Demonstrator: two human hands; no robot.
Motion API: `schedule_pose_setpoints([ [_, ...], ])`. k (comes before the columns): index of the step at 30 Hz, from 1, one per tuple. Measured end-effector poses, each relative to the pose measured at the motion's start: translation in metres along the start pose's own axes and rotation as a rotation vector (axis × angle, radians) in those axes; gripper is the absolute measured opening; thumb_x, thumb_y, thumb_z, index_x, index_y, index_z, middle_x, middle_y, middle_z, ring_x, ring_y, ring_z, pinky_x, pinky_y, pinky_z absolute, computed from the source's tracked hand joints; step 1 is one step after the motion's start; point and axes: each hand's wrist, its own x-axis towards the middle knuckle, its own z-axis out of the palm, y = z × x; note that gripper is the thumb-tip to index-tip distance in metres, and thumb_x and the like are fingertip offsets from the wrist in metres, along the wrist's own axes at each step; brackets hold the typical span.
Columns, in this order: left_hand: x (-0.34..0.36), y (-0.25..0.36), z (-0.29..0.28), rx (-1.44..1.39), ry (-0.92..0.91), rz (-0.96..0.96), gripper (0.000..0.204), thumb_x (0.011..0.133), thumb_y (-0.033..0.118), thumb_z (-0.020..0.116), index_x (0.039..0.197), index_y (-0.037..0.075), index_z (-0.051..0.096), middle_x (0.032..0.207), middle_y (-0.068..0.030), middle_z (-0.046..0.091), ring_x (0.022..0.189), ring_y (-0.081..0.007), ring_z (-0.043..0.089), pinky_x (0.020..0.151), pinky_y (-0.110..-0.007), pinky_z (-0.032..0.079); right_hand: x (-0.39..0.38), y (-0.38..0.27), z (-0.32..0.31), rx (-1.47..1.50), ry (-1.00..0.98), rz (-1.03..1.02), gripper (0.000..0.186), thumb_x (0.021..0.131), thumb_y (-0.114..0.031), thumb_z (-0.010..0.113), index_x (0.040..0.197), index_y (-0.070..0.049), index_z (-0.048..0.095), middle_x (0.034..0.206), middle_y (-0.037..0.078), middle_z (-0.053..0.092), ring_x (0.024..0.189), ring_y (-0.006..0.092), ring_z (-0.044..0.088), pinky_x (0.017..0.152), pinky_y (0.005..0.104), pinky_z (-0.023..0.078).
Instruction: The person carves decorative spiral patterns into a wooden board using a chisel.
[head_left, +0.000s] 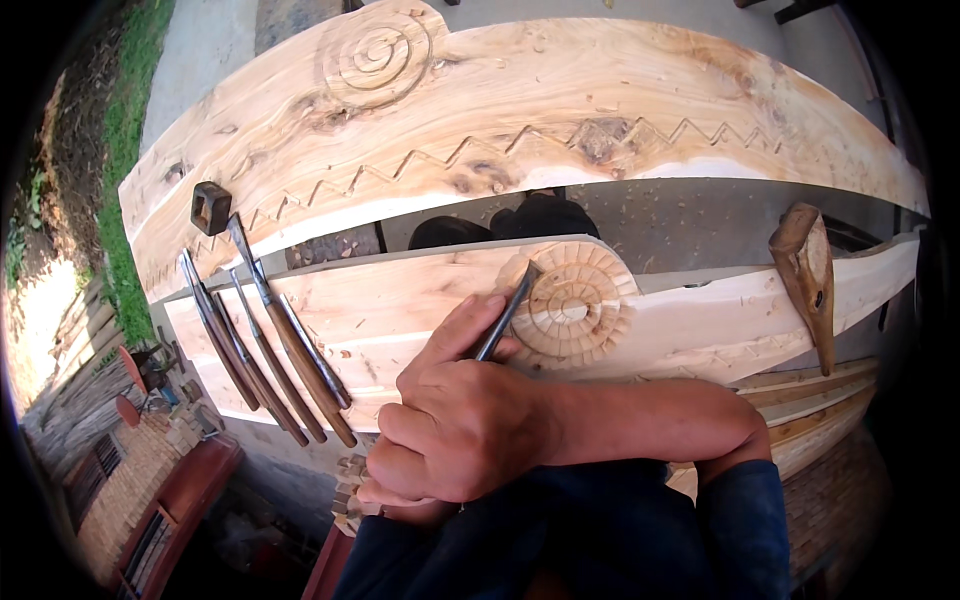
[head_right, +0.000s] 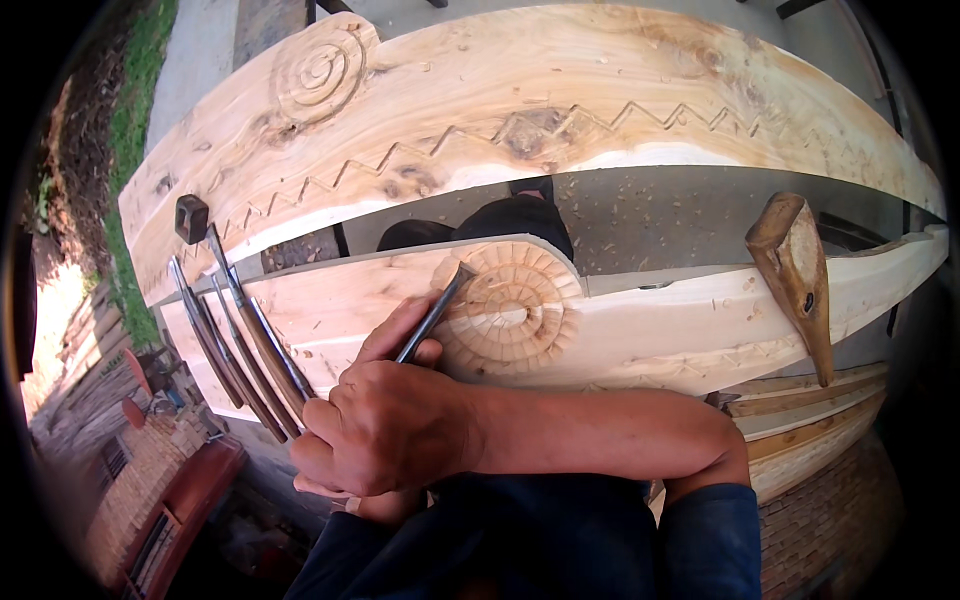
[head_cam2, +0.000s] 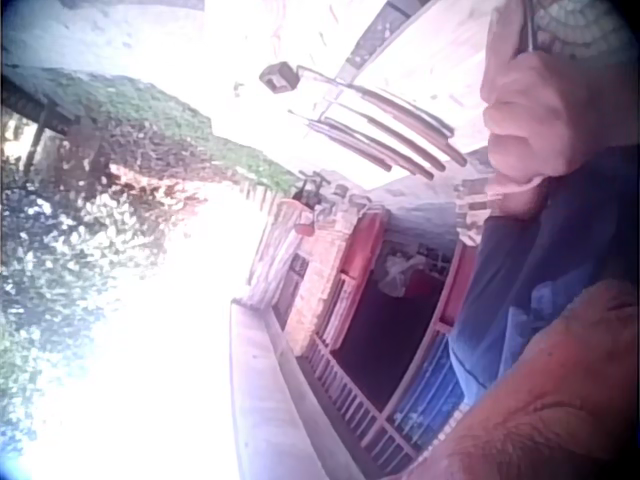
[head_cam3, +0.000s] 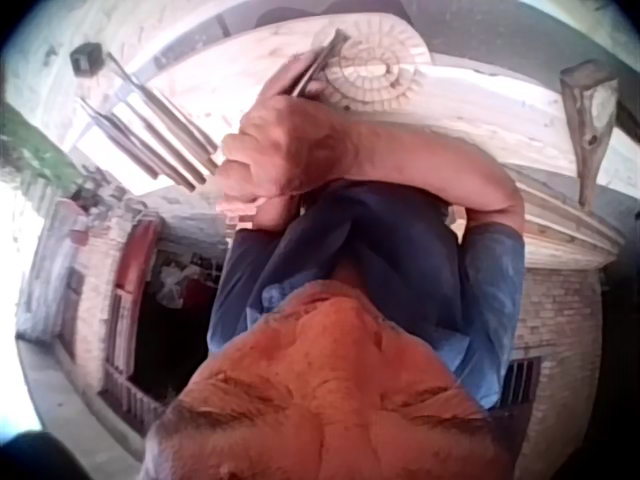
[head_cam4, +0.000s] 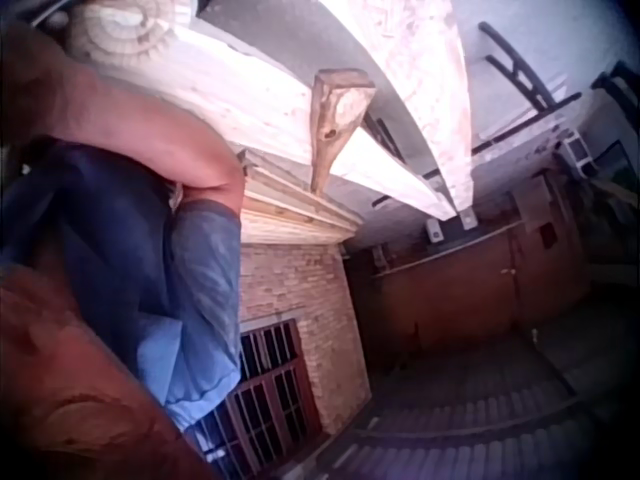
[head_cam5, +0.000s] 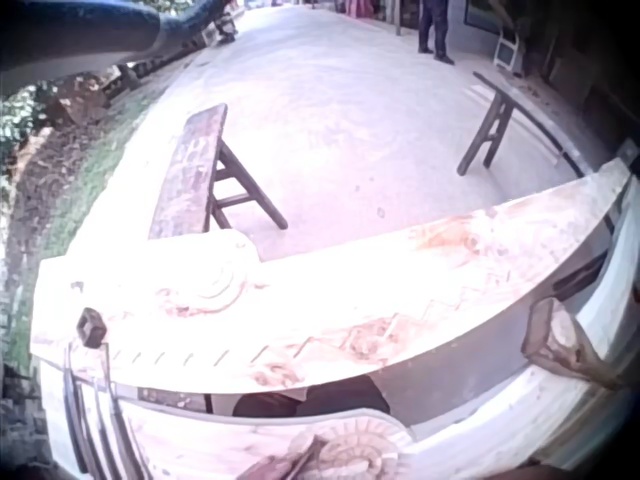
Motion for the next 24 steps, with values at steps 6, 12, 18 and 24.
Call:
schedule_pose_setpoints([
  [6, -0.014, -0.008, -0.007, -0.581, 0.045, -0.208, 0.057, 0.114, 0.022, 0.054, 0.164, -0.001, 0.036, 0.147, -0.0243, 0.065, 0.13, -0.0292, 0.066, 0.118, -0.038, 0.05, -0.002, 0.0, 0.005, 0.03, -0.065, 0.028, 0.036, 0.09, -0.032, 0.078, 0.077, -0.006, 0.057, 0.068, 0.009, 0.049, 0.053, 0.0223, 0.062, 0.049, 0.0369, 0.053],
  [12, -0.022, -0.017, -0.01, -0.666, 0.037, -0.251, 0.055, 0.112, 0.019, 0.056, 0.161, -0.001, 0.038, 0.144, -0.0236, 0.066, 0.124, -0.0286, 0.07, 0.113, -0.038, 0.054, 0.016, 0.01, 0.007, -0.068, 0.049, 0.048, 0.043, 0.086, -0.028, 0.081, 0.066, -0.009, 0.049, 0.063, 0.003, 0.041, 0.048, 0.0176, 0.052, 0.047, 0.0328, 0.048],
  [18, -0.026, -0.021, 0.004, -0.667, 0.082, -0.229, 0.05, 0.109, 0.017, 0.061, 0.153, -0.001, 0.048, 0.139, -0.0216, 0.07, 0.12, -0.0288, 0.072, 0.109, -0.041, 0.057, 0.008, 0.005, 0.004, -0.053, 0.031, 0.008, 0.048, 0.085, -0.031, 0.084, 0.064, -0.009, 0.046, 0.06, 0.002, 0.037, 0.046, 0.0173, 0.048, 0.047, 0.0336, 0.05],
  [24, -0.016, -0.024, 0.015, -0.601, 0.122, -0.148, 0.044, 0.106, 0.015, 0.066, 0.146, -0.001, 0.058, 0.134, -0.0197, 0.073, 0.117, -0.0291, 0.074, 0.105, -0.043, 0.059, 0.019, -0.01, -0.032, -0.194, 0.125, -0.009, 0.055, 0.098, -0.047, 0.078, 0.07, -0.009, 0.051, 0.065, 0.005, 0.055, 0.048, 0.0184, 0.053, 0.049, 0.0307, 0.048],
])
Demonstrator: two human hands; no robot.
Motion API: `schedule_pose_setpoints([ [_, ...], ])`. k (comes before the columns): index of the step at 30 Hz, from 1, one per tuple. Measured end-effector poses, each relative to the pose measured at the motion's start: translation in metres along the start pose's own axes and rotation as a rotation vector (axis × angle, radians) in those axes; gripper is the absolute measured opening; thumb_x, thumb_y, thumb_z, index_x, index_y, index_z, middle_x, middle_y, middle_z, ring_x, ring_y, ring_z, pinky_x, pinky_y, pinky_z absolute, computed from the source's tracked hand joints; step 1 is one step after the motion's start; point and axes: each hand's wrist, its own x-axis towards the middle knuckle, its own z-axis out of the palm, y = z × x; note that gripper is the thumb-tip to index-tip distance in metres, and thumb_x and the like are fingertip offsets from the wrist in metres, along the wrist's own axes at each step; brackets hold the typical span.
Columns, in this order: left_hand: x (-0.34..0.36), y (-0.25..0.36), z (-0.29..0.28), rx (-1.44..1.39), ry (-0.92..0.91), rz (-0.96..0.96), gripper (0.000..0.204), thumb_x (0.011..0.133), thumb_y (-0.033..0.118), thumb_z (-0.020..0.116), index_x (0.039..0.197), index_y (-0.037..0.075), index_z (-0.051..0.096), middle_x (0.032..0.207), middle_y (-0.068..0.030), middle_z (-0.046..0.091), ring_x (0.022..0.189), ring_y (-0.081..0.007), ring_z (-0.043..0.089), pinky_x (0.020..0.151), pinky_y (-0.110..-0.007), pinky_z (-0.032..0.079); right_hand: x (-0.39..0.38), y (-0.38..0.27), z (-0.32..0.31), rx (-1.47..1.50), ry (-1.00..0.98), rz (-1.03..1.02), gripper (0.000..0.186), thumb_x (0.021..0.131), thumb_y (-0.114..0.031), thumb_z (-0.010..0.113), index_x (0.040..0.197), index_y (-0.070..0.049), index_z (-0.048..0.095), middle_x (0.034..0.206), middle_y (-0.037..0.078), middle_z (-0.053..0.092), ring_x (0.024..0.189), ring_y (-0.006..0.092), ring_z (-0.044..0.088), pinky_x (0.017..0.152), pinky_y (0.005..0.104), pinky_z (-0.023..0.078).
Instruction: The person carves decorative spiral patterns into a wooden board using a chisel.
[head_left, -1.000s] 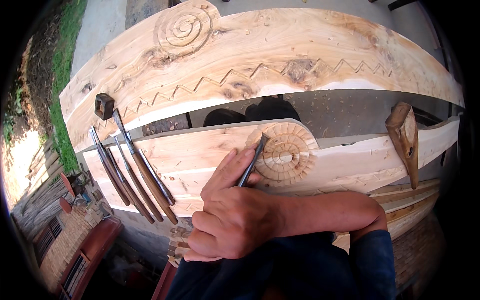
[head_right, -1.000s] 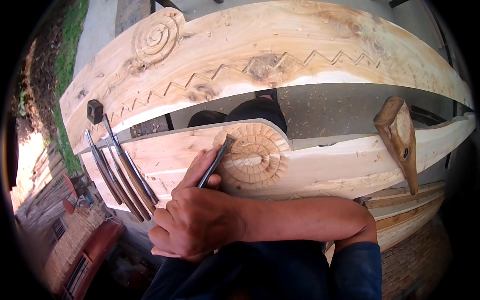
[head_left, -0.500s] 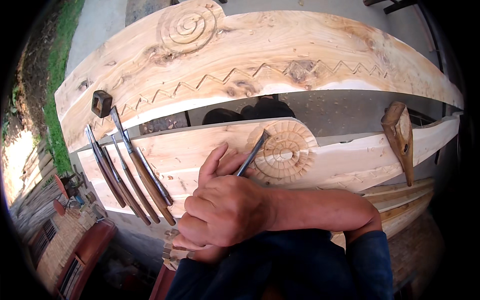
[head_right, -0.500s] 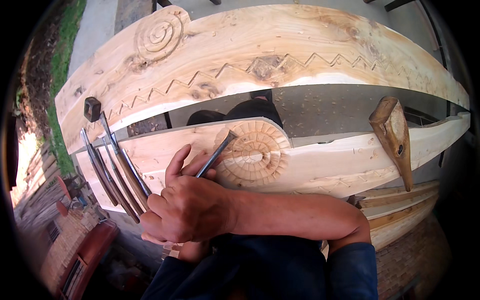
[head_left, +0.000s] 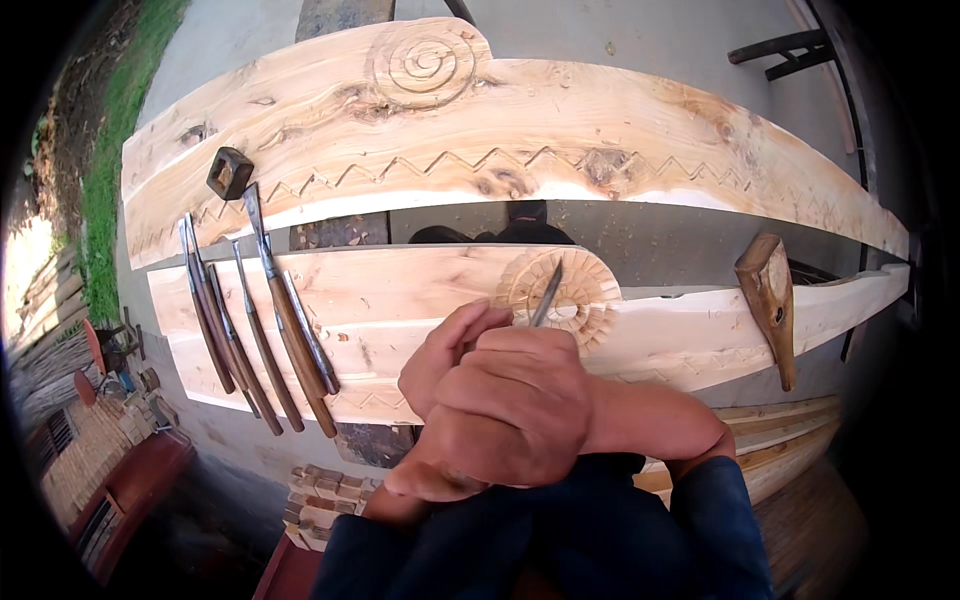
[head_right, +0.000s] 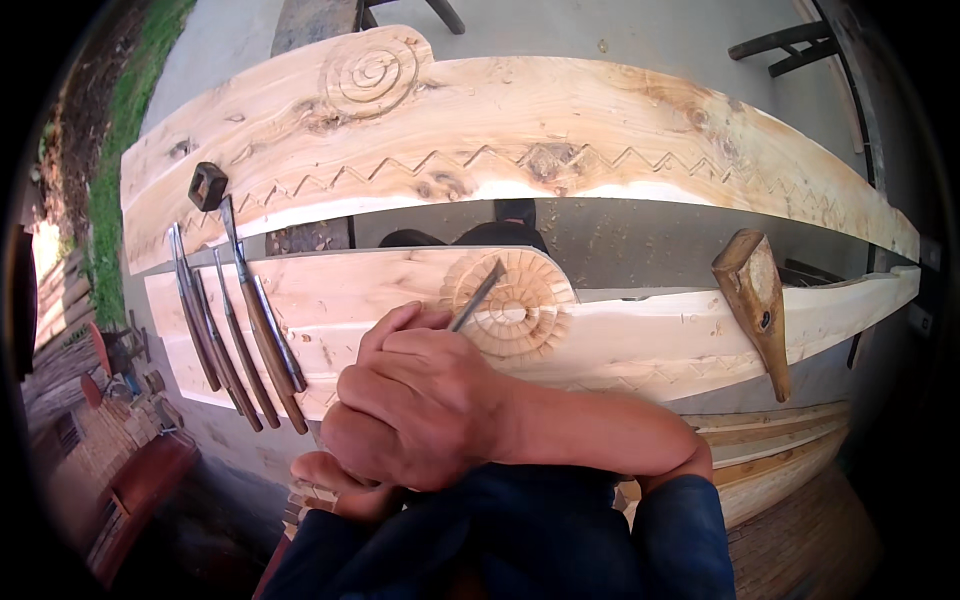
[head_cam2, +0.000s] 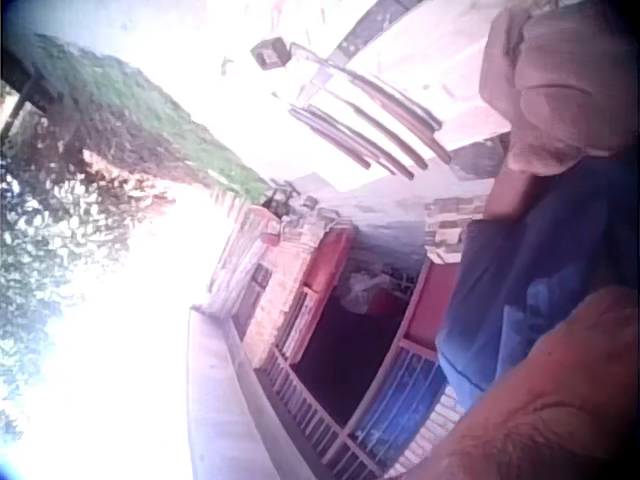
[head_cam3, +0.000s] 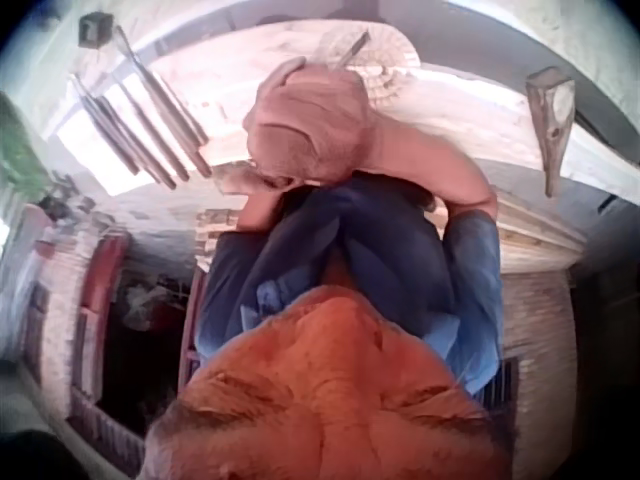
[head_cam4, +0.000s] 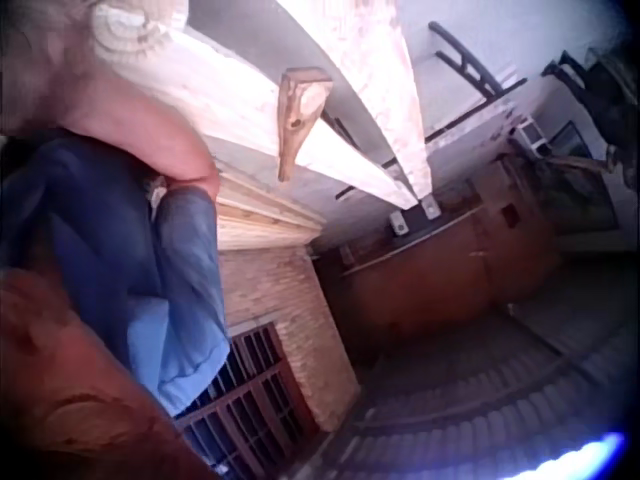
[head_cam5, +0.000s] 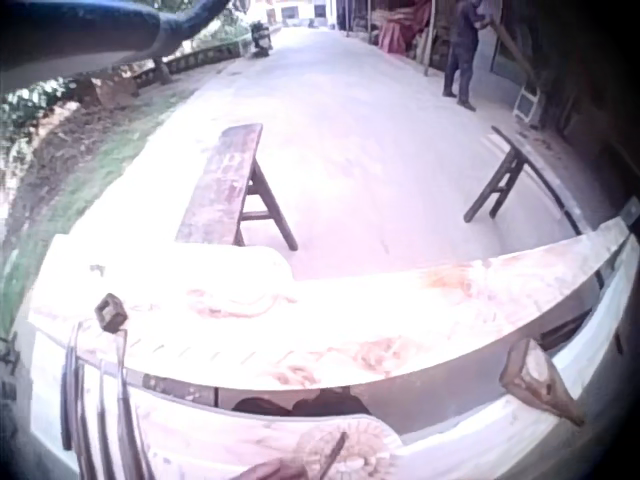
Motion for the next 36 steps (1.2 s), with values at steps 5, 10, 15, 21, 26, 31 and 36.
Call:
schedule_pose_setpoints([
  [5, 0.002, 0.0, 0.041, 0.83, -0.127, 0.802, 0.043, 0.089, 0.012, 0.086, 0.128, 0.001, 0.072, 0.12, -0.0153, 0.079, 0.109, -0.033, 0.077, 0.098, -0.046, 0.062, 0.01, 0.01, -0.075, 0.466, 0.351, 0.317, 0.067, 0.107, -0.076, 0.043, 0.077, -0.017, 0.044, 0.067, 0.0, 0.053, 0.047, 0.0087, 0.041, 0.05, 0.0255, 0.029],
  [10, 0.002, -0.008, 0.061, 0.978, -0.119, 0.814, 0.053, 0.087, 0.017, 0.089, 0.132, -0.003, 0.069, 0.134, -0.0267, 0.072, 0.118, -0.0379, 0.075, 0.098, -0.045, 0.063, 0.017, 0.016, -0.091, 0.763, 0.385, 0.518, 0.07, 0.106, -0.079, 0.037, 0.072, -0.019, 0.039, 0.064, -0.001, 0.048, 0.045, 0.0085, 0.035, 0.054, 0.0244, 0.029],
  [15, 0.005, -0.019, 0.064, 0.947, -0.077, 0.781, 0.06, 0.09, 0.023, 0.087, 0.137, -0.007, 0.066, 0.149, -0.0353, 0.06, 0.123, -0.0411, 0.073, 0.098, -0.044, 0.063, 0.006, 0.025, -0.081, 0.833, 0.368, 0.541, 0.072, 0.106, -0.08, 0.037, 0.069, -0.018, 0.039, 0.062, -0.001, 0.049, 0.043, 0.0091, 0.034, 0.051, 0.0257, 0.028],
  [21, 0.005, -0.018, 0.065, 1.023, -0.095, 0.796, 0.059, 0.094, 0.024, 0.083, 0.141, -0.007, 0.065, 0.15, -0.0352, 0.059, 0.122, -0.0413, 0.074, 0.098, -0.043, 0.063, 0.006, 0.032, -0.082, 0.891, 0.328, 0.547, 0.072, 0.106, -0.079, 0.038, 0.068, -0.018, 0.039, 0.061, -0.001, 0.048, 0.042, 0.01, 0.033, 0.051, 0.0262, 0.028],
  [26, 0.005, -0.016, 0.065, 1.07, -0.088, 0.795, 0.056, 0.095, 0.026, 0.081, 0.139, -0.006, 0.068, 0.147, -0.0324, 0.063, 0.121, -0.04, 0.074, 0.099, -0.042, 0.062, 0.007, 0.032, -0.079, 0.891, 0.329, 0.566, 0.071, 0.106, -0.078, 0.037, 0.067, -0.019, 0.038, 0.06, -0.001, 0.047, 0.042, 0.01, 0.032, 0.051, 0.0265, 0.028],
  [31, 0.004, -0.017, 0.064, 1.09, -0.093, 0.777, 0.051, 0.096, 0.026, 0.08, 0.135, -0.005, 0.071, 0.145, -0.0317, 0.065, 0.124, -0.0395, 0.073, 0.103, -0.042, 0.061, 0.006, 0.034, -0.08, 0.876, 0.284, 0.567, 0.07, 0.107, -0.077, 0.038, 0.067, -0.019, 0.039, 0.059, -0.002, 0.046, 0.042, 0.0097, 0.033, 0.052, 0.0271, 0.027],
  [36, 0.004, -0.016, 0.064, 1.095, -0.091, 0.78, 0.05, 0.096, 0.025, 0.08, 0.135, -0.006, 0.071, 0.145, -0.032, 0.065, 0.126, -0.0391, 0.072, 0.104, -0.042, 0.06, 0.006, 0.035, -0.081, 0.873, 0.271, 0.586, 0.07, 0.107, -0.077, 0.038, 0.067, -0.019, 0.039, 0.059, -0.002, 0.046, 0.041, 0.0092, 0.034, 0.053, 0.0271, 0.028],
])
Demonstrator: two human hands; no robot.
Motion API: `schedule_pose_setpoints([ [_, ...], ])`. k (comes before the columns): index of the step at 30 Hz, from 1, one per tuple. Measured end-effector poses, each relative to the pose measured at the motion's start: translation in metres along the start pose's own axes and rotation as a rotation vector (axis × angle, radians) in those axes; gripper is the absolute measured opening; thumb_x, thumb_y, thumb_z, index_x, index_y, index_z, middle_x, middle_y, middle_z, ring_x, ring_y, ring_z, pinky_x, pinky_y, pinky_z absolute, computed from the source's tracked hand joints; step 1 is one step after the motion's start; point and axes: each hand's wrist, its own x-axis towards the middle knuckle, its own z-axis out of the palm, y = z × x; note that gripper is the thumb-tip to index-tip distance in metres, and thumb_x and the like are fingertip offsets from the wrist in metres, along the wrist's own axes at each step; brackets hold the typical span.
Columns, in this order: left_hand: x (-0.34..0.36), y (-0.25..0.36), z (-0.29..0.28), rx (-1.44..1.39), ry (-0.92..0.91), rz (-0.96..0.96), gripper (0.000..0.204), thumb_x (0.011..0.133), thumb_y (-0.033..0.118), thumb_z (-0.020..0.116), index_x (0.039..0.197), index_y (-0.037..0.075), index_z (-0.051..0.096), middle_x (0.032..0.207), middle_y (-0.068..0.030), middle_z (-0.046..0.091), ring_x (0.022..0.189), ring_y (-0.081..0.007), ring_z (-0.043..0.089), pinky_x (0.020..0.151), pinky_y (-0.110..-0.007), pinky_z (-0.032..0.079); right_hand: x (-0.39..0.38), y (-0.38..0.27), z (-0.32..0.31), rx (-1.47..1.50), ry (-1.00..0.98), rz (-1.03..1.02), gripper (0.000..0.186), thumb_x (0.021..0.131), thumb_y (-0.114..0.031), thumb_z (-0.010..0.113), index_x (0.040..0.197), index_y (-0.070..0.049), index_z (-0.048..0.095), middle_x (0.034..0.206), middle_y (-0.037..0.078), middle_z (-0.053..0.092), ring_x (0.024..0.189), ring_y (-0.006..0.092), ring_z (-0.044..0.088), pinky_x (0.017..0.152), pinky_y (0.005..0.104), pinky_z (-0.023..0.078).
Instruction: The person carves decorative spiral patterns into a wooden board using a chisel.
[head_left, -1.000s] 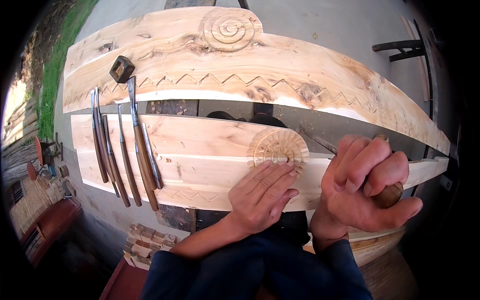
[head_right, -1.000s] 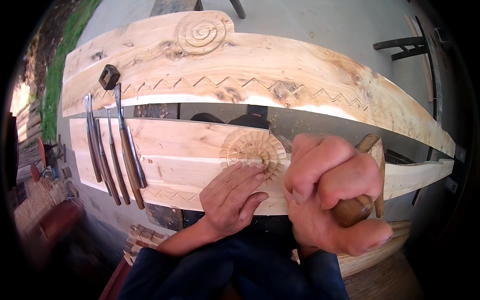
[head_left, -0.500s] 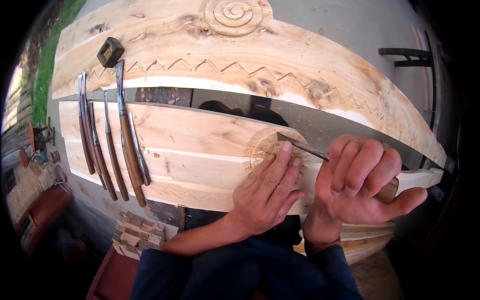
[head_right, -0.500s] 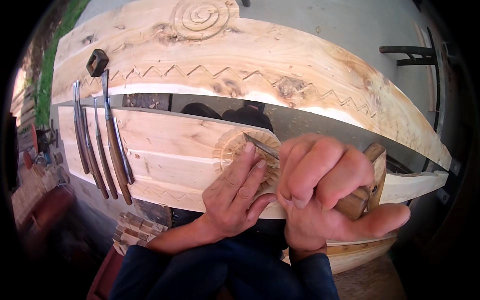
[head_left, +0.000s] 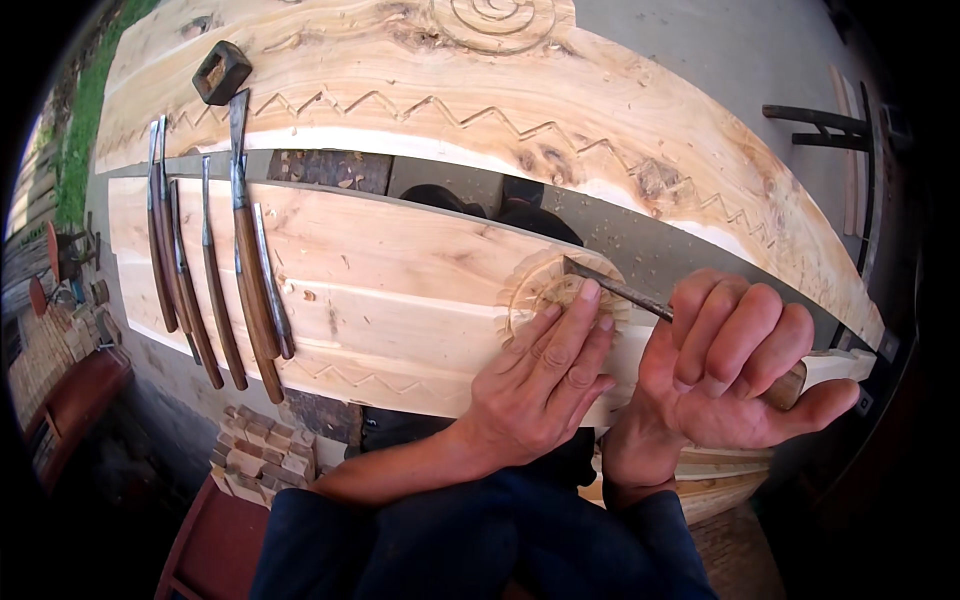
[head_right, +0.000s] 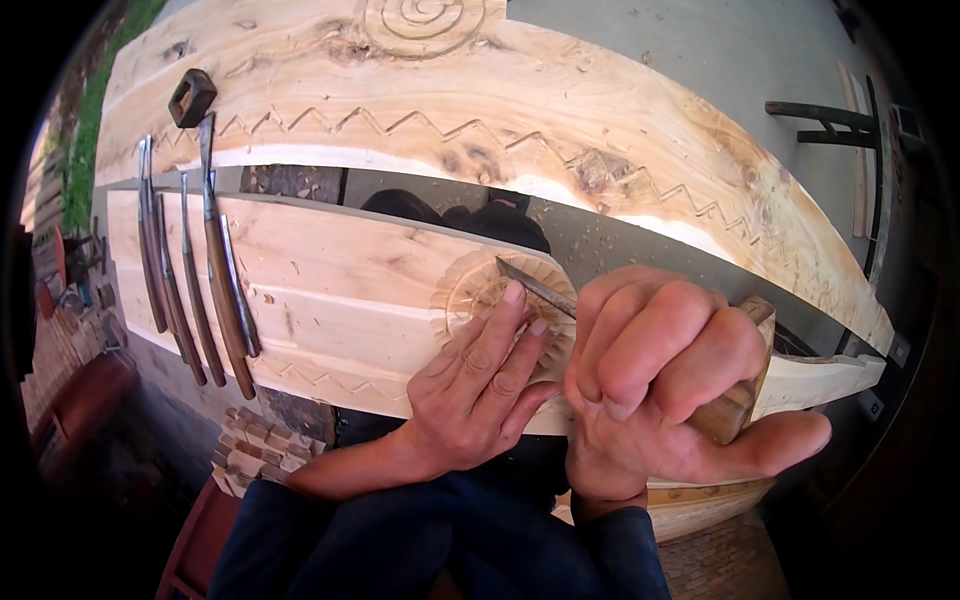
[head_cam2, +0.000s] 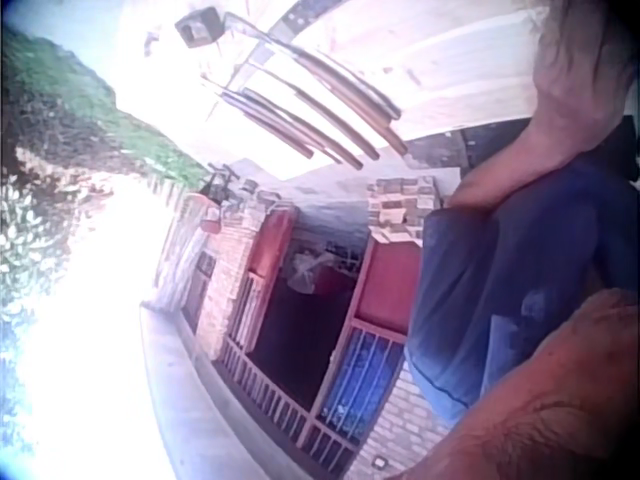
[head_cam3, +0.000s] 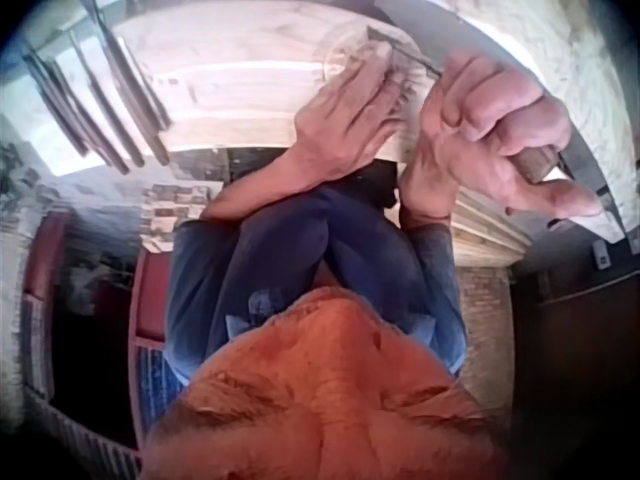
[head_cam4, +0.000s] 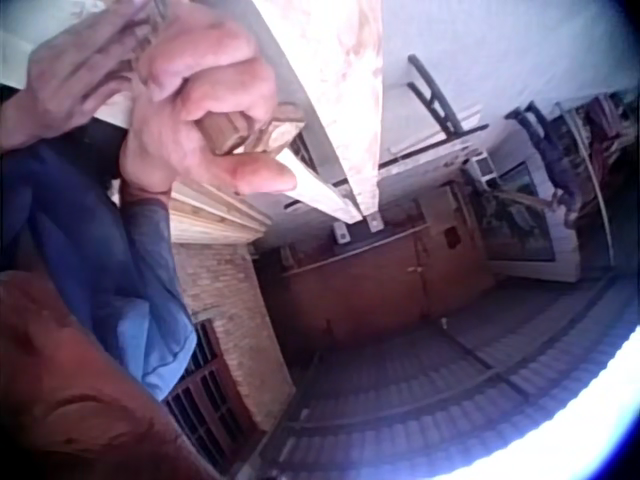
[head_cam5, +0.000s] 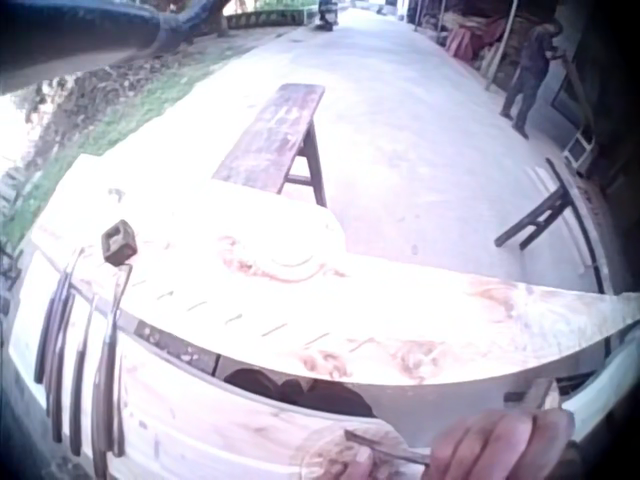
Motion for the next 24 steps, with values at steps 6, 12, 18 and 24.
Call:
schedule_pose_setpoints([
  [6, 0.0, 0.001, -0.001, 0.004, -0.006, 0.002, 0.049, 0.096, 0.025, 0.079, 0.134, -0.006, 0.072, 0.144, -0.0322, 0.065, 0.129, -0.0384, 0.071, 0.106, -0.043, 0.06, 0.0, 0.0, -0.001, 0.005, 0.0, -0.005, 0.07, 0.107, -0.078, 0.038, 0.067, -0.019, 0.039, 0.059, -0.002, 0.045, 0.041, 0.0086, 0.034, 0.052, 0.0269, 0.028],
  [12, 0.0, 0.0, -0.001, 0.016, -0.001, 0.0, 0.049, 0.096, 0.025, 0.079, 0.134, -0.006, 0.072, 0.144, -0.0324, 0.065, 0.129, -0.038, 0.071, 0.107, -0.042, 0.059, 0.0, 0.003, 0.0, -0.031, -0.02, -0.026, 0.07, 0.107, -0.077, 0.038, 0.067, -0.02, 0.039, 0.059, -0.003, 0.045, 0.041, 0.0084, 0.035, 0.051, 0.026, 0.026],
  [18, 0.0, 0.0, -0.001, 0.008, 0.01, -0.008, 0.051, 0.096, 0.026, 0.079, 0.136, -0.005, 0.072, 0.145, -0.0328, 0.064, 0.126, -0.0378, 0.072, 0.106, -0.041, 0.06, 0.001, 0.01, 0.007, -0.098, -0.075, -0.098, 0.068, 0.107, -0.075, 0.039, 0.069, -0.019, 0.041, 0.059, -0.001, 0.049, 0.038, 0.0084, 0.035, 0.043, 0.0238, 0.025],
  [24, 0.001, 0.001, -0.002, 0.008, 0.011, -0.018, 0.053, 0.095, 0.03, 0.081, 0.135, -0.004, 0.073, 0.146, -0.033, 0.064, 0.124, -0.0383, 0.073, 0.103, -0.041, 0.061, -0.002, 0.009, 0.01, -0.152, -0.051, -0.083, 0.066, 0.108, -0.07, 0.04, 0.069, -0.017, 0.041, 0.058, 0.001, 0.052, 0.037, 0.0091, 0.033, 0.04, 0.0262, 0.022],
])
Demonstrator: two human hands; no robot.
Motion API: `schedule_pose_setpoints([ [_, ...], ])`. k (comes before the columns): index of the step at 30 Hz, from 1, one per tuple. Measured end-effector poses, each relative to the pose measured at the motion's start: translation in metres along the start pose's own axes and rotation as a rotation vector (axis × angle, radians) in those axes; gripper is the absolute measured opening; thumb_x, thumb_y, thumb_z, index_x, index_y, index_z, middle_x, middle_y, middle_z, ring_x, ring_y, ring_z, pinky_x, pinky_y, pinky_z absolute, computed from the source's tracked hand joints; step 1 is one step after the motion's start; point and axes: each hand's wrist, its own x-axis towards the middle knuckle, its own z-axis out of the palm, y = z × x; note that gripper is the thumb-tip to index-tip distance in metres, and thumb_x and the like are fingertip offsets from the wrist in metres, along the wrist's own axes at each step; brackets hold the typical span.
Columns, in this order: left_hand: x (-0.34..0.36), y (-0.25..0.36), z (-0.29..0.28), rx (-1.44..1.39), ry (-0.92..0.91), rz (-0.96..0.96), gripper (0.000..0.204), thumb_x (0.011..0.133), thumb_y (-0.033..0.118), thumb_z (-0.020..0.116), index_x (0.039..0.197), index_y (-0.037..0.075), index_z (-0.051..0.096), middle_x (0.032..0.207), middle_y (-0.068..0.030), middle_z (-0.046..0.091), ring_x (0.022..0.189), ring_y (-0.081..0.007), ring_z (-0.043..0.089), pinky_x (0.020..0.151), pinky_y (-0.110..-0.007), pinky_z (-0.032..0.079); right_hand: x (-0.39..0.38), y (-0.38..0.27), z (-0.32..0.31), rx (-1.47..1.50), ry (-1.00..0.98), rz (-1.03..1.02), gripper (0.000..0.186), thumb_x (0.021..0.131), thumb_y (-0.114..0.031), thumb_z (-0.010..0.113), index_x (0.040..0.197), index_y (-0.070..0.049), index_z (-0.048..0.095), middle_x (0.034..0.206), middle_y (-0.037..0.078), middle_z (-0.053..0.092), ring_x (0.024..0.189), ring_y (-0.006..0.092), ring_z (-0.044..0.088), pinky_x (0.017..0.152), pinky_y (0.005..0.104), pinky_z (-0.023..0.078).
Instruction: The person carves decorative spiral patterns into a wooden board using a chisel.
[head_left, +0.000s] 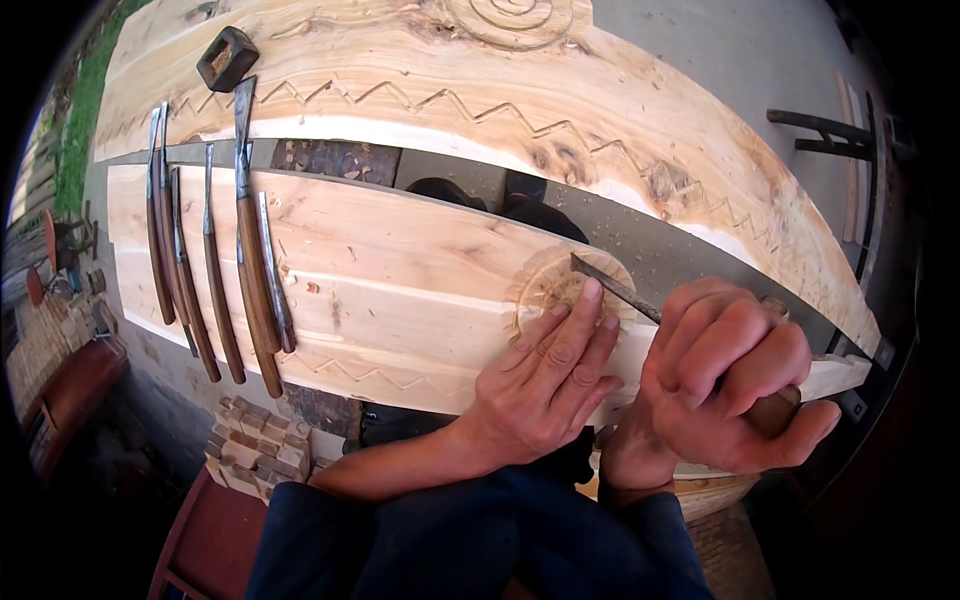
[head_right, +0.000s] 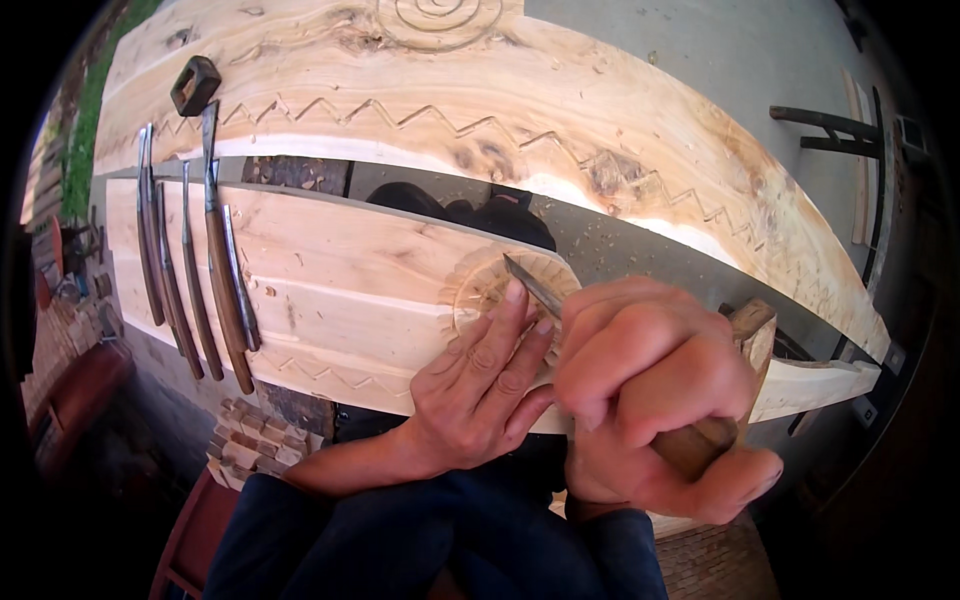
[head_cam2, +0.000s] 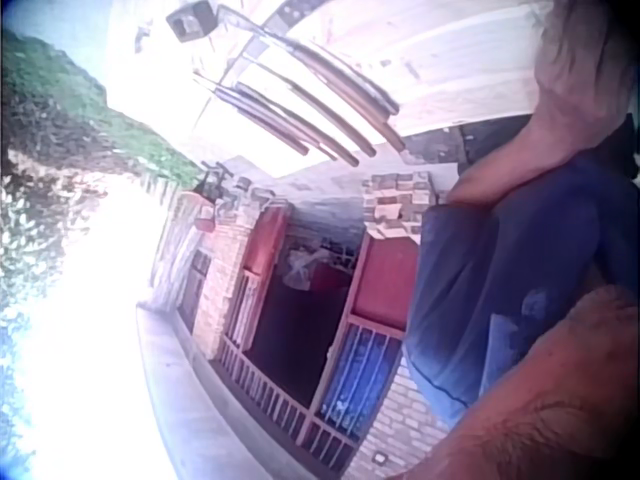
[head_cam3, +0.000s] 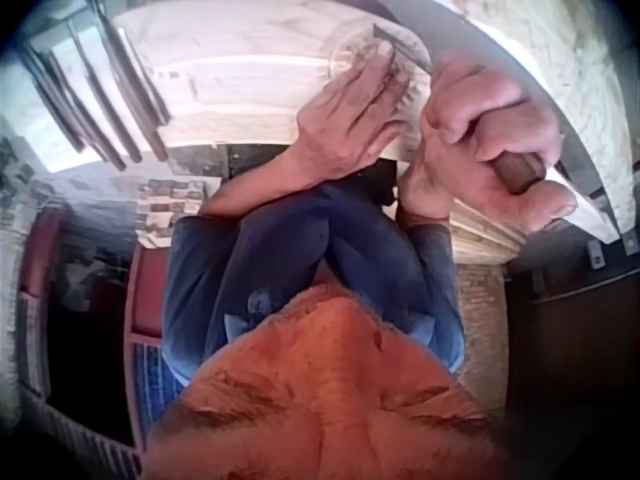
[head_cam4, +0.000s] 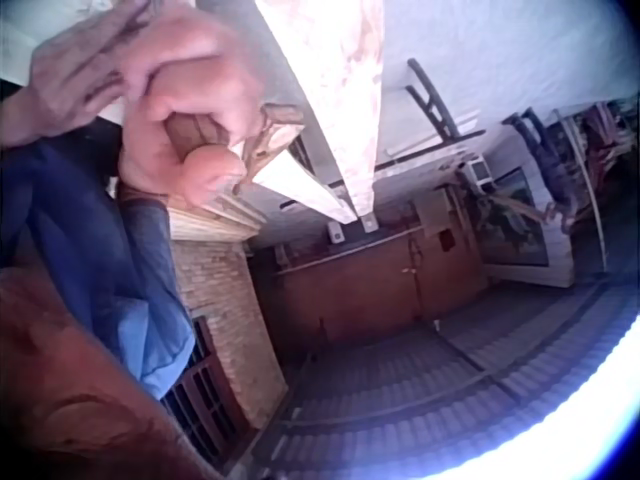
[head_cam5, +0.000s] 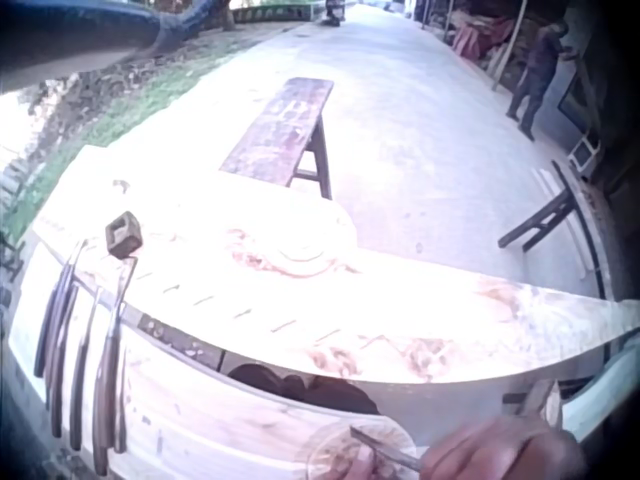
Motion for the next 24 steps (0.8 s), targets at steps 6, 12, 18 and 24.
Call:
schedule_pose_setpoints([
  [6, 0.002, 0.0, 0.001, -0.01, 0.001, 0.012, 0.054, 0.093, 0.031, 0.083, 0.132, -0.005, 0.073, 0.144, -0.033, 0.065, 0.121, -0.039, 0.074, 0.097, -0.04, 0.062, -0.004, -0.002, -0.019, 0.162, 0.074, 0.08, 0.067, 0.109, -0.07, 0.036, 0.072, -0.015, 0.044, 0.059, 0.006, 0.054, 0.038, 0.013, 0.036, 0.041, 0.031, 0.028],
  [12, -0.008, 0.009, 0.008, 0.011, 0.101, 0.013, 0.047, 0.093, 0.022, 0.081, 0.13, -0.006, 0.073, 0.144, -0.0306, 0.066, 0.115, -0.0368, 0.076, 0.097, -0.042, 0.062, -0.017, -0.003, -0.006, 0.144, -0.043, 0.039, 0.075, 0.108, -0.073, 0.037, 0.069, -0.01, 0.046, 0.062, 0.01, 0.057, 0.042, 0.0174, 0.036, 0.048, 0.0315, 0.034],
  [18, -0.025, 0.004, -0.003, -0.01, 0.111, 0.17, 0.028, 0.091, 0.015, 0.08, 0.115, -0.001, 0.078, 0.123, -0.0204, 0.075, 0.104, -0.0328, 0.078, 0.096, -0.044, 0.063, -0.017, -0.03, 0.014, 0.225, 0.117, -0.014, 0.074, 0.107, -0.076, 0.044, 0.072, -0.011, 0.043, 0.064, 0.007, 0.053, 0.047, 0.0147, 0.041, 0.05, 0.0267, 0.034],
  [24, -0.046, 0.012, -0.012, 0.056, 0.02, 0.265, 0.029, 0.093, 0.019, 0.082, 0.115, 0.001, 0.078, 0.12, -0.0171, 0.078, 0.112, -0.0331, 0.077, 0.103, -0.046, 0.06, -0.046, -0.08, -0.027, 0.045, 0.337, -0.244, 0.062, 0.11, -0.064, 0.049, 0.074, -0.015, 0.039, 0.061, 0.004, 0.046, 0.043, 0.01, 0.032, 0.048, 0.0217, 0.032],
])
